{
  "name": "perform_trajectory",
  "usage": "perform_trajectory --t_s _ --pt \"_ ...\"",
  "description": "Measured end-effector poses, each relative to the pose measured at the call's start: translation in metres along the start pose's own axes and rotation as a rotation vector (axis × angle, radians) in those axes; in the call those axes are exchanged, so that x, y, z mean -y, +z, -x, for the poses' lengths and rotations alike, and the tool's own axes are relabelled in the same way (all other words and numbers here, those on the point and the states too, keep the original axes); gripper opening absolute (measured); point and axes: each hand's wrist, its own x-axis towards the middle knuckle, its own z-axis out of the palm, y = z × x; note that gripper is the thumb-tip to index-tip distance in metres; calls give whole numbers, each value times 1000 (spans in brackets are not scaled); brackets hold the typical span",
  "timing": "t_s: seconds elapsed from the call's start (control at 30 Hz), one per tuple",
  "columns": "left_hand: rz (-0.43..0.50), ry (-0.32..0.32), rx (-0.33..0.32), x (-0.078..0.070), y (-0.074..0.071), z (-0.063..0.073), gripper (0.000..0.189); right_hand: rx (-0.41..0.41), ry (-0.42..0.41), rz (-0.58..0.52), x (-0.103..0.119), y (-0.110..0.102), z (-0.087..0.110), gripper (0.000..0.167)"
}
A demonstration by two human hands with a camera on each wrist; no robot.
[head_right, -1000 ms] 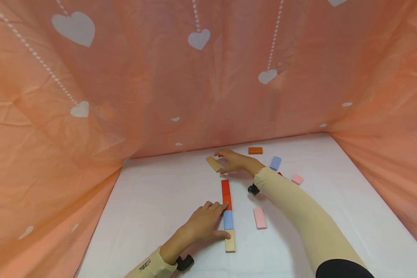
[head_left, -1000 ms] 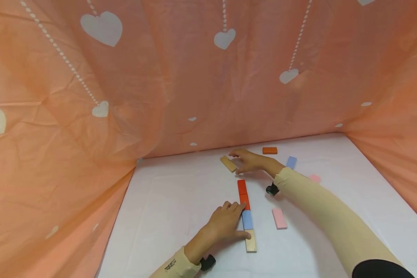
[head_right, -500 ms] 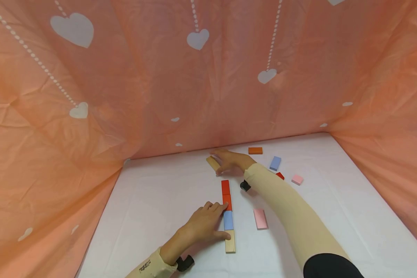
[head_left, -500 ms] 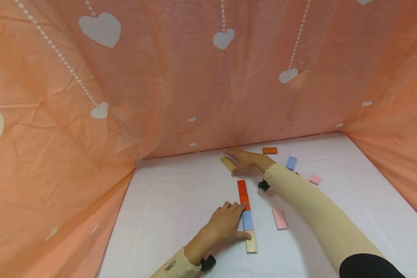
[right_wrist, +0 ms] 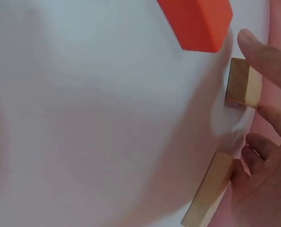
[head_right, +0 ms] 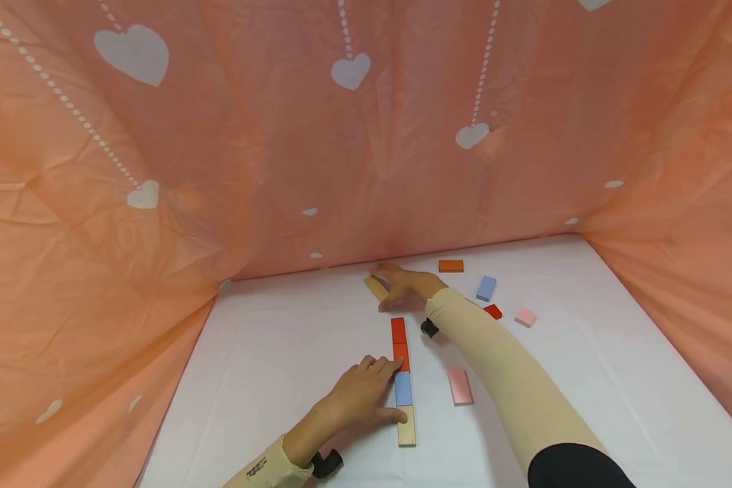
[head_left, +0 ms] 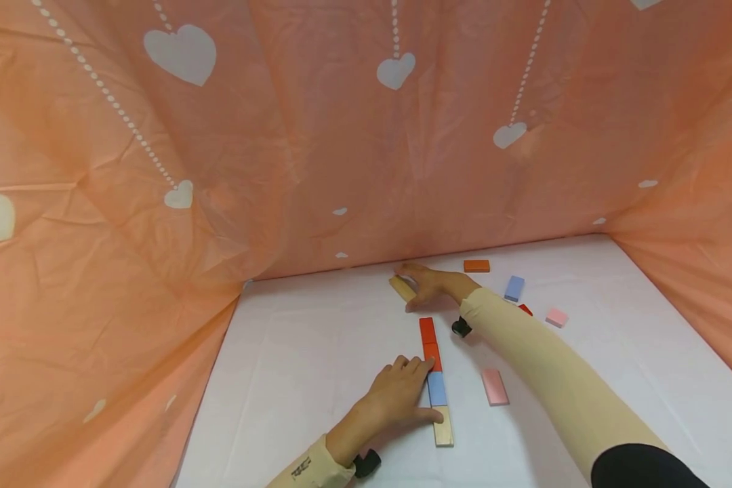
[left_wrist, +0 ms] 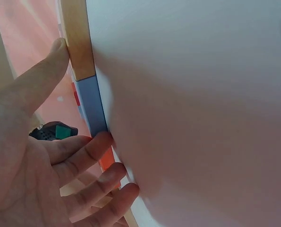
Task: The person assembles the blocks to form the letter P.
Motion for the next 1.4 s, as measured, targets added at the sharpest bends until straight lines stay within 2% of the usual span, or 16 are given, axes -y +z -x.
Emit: perform_trajectory --t_s 0.13,0.37,0.67,1.07,1.4 --pt "-5 1 -3 -1 0 0 102 9 31 19 -1 2 0 93" --pt "-11 0 -5 0 1 0 101 25 8 63 -4 -2 -3 89" --pt "-6 -13 19 0 1 0 100 15 48 -2 -11 -4 -5 87" --pt "15 -5 13 1 5 -3 99 -54 4 -68 -18 -6 7 92" --pt "14 -5 6 1 4 -1 101 -67 -56 -39 -27 -10 23 88"
